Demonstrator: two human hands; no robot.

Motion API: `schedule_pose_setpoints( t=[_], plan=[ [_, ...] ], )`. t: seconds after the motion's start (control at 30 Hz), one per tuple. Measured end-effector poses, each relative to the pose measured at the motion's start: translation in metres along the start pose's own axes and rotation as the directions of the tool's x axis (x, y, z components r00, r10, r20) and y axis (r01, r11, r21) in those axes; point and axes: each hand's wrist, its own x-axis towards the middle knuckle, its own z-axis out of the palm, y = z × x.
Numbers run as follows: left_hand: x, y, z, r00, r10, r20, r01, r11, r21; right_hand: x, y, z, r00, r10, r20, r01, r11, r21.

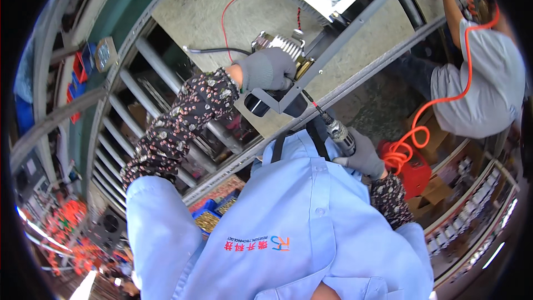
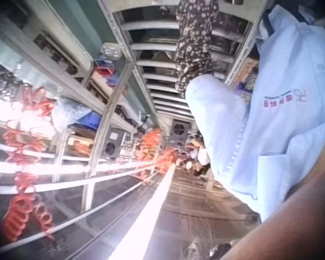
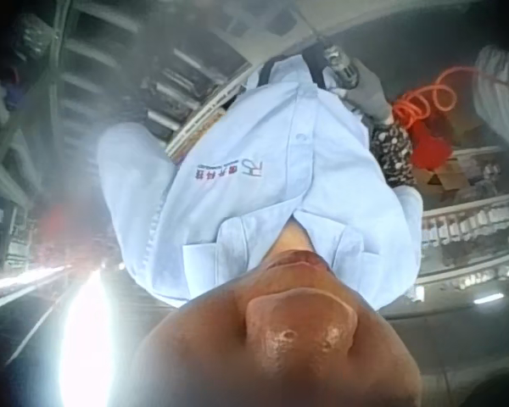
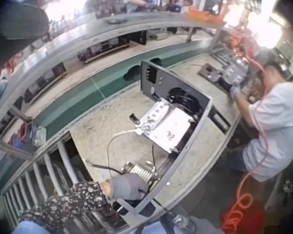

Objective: The person uses a pneumatic screwdriver to fasten screws into a metal chassis containing electronic components. They retrieve screws from a tray, align them with holes on the chassis, and drive them in. The person also handles a heat sink and wires during the assembly process.

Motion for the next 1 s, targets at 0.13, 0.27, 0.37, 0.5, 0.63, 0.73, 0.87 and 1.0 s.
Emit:
schedule_pose_setpoints(
  t=[0.13, 0.27, 0.37, 0.5, 0.63, 0.73, 0.87, 1.0],
  plan=[
    [0.000, 0.002, -0.010, 0.990, -0.093, 0.105, 0.096, 0.995, -0.025, 0.001, -0.003, -0.002, 0.999, 0.041, -0.005, -0.041, 0.996, -0.078],
    [-0.002, 0.006, -0.014, 0.981, -0.158, 0.108, 0.158, 0.987, 0.009, 0.008, 0.002, 0.002, 0.999, 0.014, -0.031, -0.019, 0.990, -0.141],
    [-0.004, -0.001, -0.011, 0.979, -0.182, 0.091, 0.175, 0.981, 0.079, 0.007, -0.004, 0.005, 0.999, 0.052, -0.008, -0.052, 0.993, -0.108],
    [-0.010, -0.011, -0.010, 0.960, -0.252, 0.122, 0.251, 0.968, 0.023, 0.013, 0.001, 0.010, 1.000, 0.008, -0.021, -0.011, 0.987, -0.157],
    [-0.010, 0.002, -0.027, 0.913, -0.381, 0.144, 0.367, 0.923, 0.117, 0.009, 0.009, 0.004, 0.997, -0.055, -0.060, 0.044, 0.984, -0.170],
    [-0.004, 0.038, -0.041, 0.822, -0.567, 0.056, 0.570, 0.818, -0.081, 0.012, 0.012, 0.003, 0.993, -0.008, -0.114, -0.008, 0.989, -0.146],
    [-0.006, 0.030, -0.020, 0.889, -0.335, -0.312, 0.258, 0.929, -0.265, 0.017, 0.011, -0.002, 0.982, -0.018, -0.186, -0.012, 0.987, -0.159],
    [-0.026, -0.005, -0.007, 0.900, -0.225, -0.372, 0.186, 0.973, -0.139, 0.026, 0.006, -0.004, 0.983, -0.036, -0.182, 0.014, 0.993, -0.121]
  ],
)
